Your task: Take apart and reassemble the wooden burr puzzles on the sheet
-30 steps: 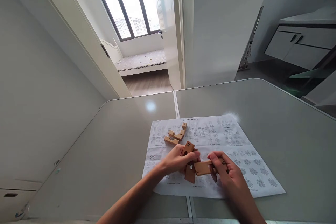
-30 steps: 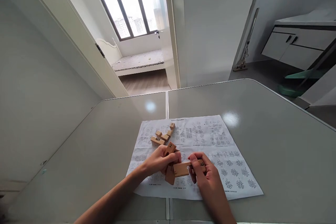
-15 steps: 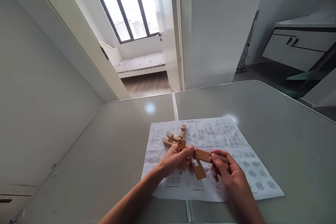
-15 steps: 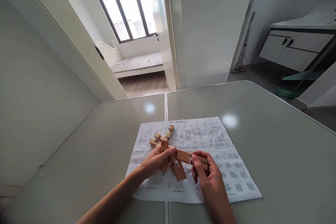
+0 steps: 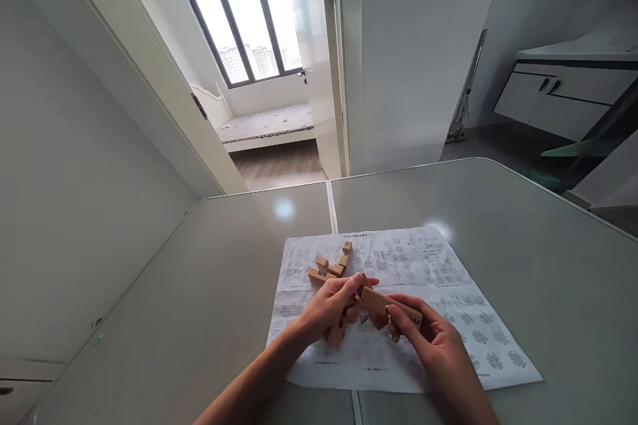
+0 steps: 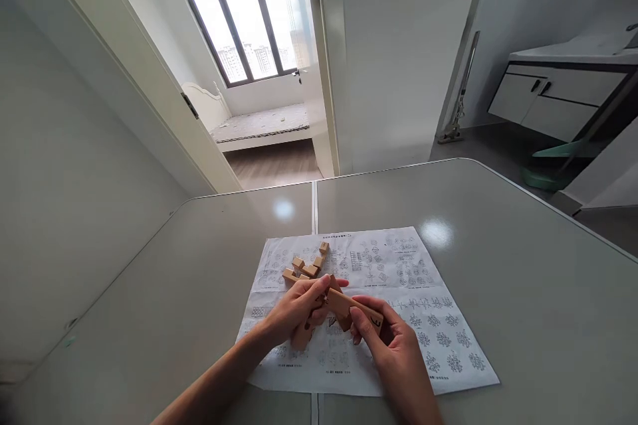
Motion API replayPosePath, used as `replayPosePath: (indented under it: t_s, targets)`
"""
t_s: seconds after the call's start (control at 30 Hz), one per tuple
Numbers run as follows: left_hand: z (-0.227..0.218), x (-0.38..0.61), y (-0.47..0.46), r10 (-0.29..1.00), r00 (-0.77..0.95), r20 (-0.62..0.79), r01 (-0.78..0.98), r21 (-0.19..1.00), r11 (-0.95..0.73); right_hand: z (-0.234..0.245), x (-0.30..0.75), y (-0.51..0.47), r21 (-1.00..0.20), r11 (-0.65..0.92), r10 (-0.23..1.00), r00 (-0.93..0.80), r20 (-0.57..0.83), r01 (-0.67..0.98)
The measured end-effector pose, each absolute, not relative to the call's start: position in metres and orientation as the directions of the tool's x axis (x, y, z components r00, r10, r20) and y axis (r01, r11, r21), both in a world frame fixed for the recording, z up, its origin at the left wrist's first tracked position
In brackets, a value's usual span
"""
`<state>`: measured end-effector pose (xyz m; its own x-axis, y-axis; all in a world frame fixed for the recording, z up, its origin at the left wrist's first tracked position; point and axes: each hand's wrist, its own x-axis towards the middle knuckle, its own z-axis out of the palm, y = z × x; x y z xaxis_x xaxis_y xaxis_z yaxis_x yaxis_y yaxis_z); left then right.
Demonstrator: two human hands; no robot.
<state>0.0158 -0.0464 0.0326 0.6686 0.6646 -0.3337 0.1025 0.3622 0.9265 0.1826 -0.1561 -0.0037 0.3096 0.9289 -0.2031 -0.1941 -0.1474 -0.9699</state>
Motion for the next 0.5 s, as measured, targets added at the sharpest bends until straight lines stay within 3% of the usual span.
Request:
replayPosePath:
  t_s: [0.23, 0.5]
  targets:
    - [0.029, 0.017, -0.045, 0.720, 0.630, -0.291, 0.055, 0.942, 0.332, -0.002, 0.179, -0.157, -0.978, -0.155, 0.966, 0.188, -0.180, -0.140]
    - [0.017, 0.018, -0.043, 0.726, 0.601, -0.334, -0.173, 0.833, 0.526, -0.004, 0.171, -0.157, -0.992, -0.115, 0.969, 0.225, -0.101, 0.046]
